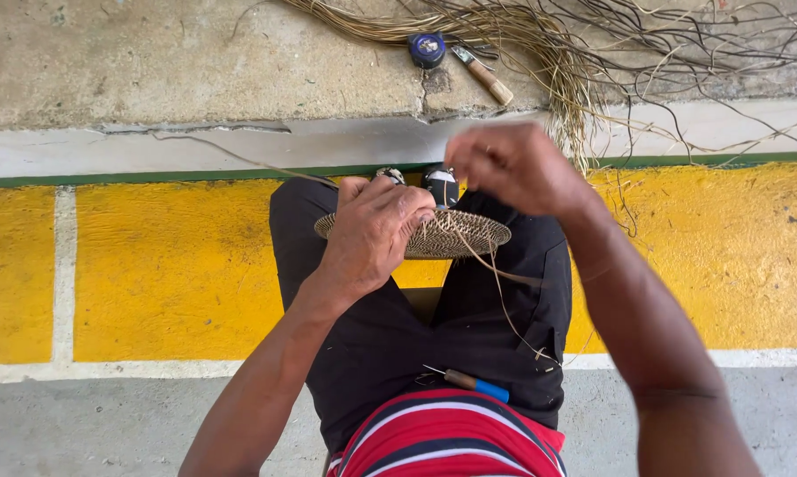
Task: Weaving natural fibers into a circular base using an awl tool.
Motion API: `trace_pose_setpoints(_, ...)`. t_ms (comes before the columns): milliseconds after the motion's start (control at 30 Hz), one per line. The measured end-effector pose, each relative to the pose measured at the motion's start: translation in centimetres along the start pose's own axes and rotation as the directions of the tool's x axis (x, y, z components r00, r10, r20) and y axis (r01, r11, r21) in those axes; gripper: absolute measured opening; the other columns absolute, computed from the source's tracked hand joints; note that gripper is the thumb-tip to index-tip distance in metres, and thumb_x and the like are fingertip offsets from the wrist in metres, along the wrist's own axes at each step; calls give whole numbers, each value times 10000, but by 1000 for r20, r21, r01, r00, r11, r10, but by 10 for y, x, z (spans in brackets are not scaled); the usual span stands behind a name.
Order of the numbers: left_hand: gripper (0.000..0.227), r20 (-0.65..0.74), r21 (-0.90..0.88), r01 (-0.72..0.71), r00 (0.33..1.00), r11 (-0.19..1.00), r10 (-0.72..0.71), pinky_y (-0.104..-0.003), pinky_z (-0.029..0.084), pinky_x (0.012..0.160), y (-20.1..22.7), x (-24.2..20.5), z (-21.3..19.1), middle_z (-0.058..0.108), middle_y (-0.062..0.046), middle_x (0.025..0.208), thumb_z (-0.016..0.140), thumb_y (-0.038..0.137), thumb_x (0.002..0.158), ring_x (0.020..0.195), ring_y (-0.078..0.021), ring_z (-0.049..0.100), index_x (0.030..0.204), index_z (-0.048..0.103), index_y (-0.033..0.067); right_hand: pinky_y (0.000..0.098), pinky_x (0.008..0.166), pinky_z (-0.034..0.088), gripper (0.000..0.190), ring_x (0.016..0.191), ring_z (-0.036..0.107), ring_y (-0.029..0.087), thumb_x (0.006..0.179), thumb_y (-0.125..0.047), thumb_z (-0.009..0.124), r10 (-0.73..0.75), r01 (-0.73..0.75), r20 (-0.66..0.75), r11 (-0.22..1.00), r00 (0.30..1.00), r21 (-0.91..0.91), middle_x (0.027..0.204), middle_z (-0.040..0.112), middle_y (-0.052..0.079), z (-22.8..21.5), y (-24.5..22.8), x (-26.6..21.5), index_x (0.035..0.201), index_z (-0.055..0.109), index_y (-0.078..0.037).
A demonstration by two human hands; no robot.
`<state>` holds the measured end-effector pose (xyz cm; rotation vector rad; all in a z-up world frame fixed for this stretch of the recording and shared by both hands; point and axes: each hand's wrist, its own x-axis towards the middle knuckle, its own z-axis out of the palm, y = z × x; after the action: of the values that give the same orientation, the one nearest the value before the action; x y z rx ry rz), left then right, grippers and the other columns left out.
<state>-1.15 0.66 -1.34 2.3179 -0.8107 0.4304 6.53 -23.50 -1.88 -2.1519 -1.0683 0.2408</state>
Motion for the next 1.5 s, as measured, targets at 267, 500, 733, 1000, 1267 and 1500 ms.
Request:
trace_pose_setpoints(267, 91, 81, -40, 116, 990, 992, -112, -367, 354, 892, 10, 12, -8, 658, 48, 849, 687, 242, 1014, 833, -150, 597, 1056, 666, 164, 268, 832, 538, 99, 974, 622, 88, 1076, -39, 631, 271, -90, -122, 655, 955, 750, 1069, 667, 57, 42, -6, -29, 1164, 654, -1)
trace_pose_setpoints(500, 67, 15, -61, 112, 994, 992, -111, -366, 343, 886, 11, 15, -3, 686, 54, 870, 670, 217, 1017, 834, -150, 599, 1033, 673, 152, 281, 810, 598, 41, 922, 703, 110, 1026, 8, 592, 261, -142, -366, 936, 893, 321, 974, 705, 64, 32, -36, -3, 1045, 619, -15)
trace_pose_setpoints(733, 203, 75, -12, 115, 991, 993, -114, -381, 332, 881, 13, 7, -2, 708, 30, 923, 696, 145, 974, 897, -166, 618, 1177, 708, 152, 280, 577, 585, 74, 677, 717, 112, 1172, -41, 466, 220, 198, -694, 862, 686, 468, 947, 690, 82, 14, -16, 44, 1098, 471, -47)
trace_pose_setpoints(1000, 262, 106, 14, 114, 988, 993, -115, -393, 330, 894, 11, 3, 0, 701, 30, 903, 708, 89, 931, 896, -168, 602, 1180, 721, 172, 285, 483, 530, 111, 550, 655, 159, 1235, -106, 509, 119, 378, -829, 848, 547, 371, 955, 684, 125, -15, -4, 60, 1158, 481, -31)
trace_pose_setpoints(1267, 233, 116, 0, 113, 987, 994, -112, -388, 331, 909, 10, 2, 1, 734, 63, 947, 688, 109, 953, 897, -147, 604, 1169, 726, 187, 328, 570, 647, 241, 660, 731, 177, 1160, -89, 524, 91, 377, -874, 877, 478, 297, 774, 698, 121, -45, 9, 54, 1005, 687, -3)
trace_pose_setpoints(1500, 147, 46, -47, 146, 989, 988, -144, -376, 304, 881, 13, 13, 1, 713, 74, 862, 719, 291, 982, 826, -144, 547, 1087, 760, 195, 391, 647, 605, 264, 683, 647, 232, 1292, -66, 643, 48, 216, -892, 963, 449, 161, 862, 654, 215, -67, -7, -35, 1077, 693, 79)
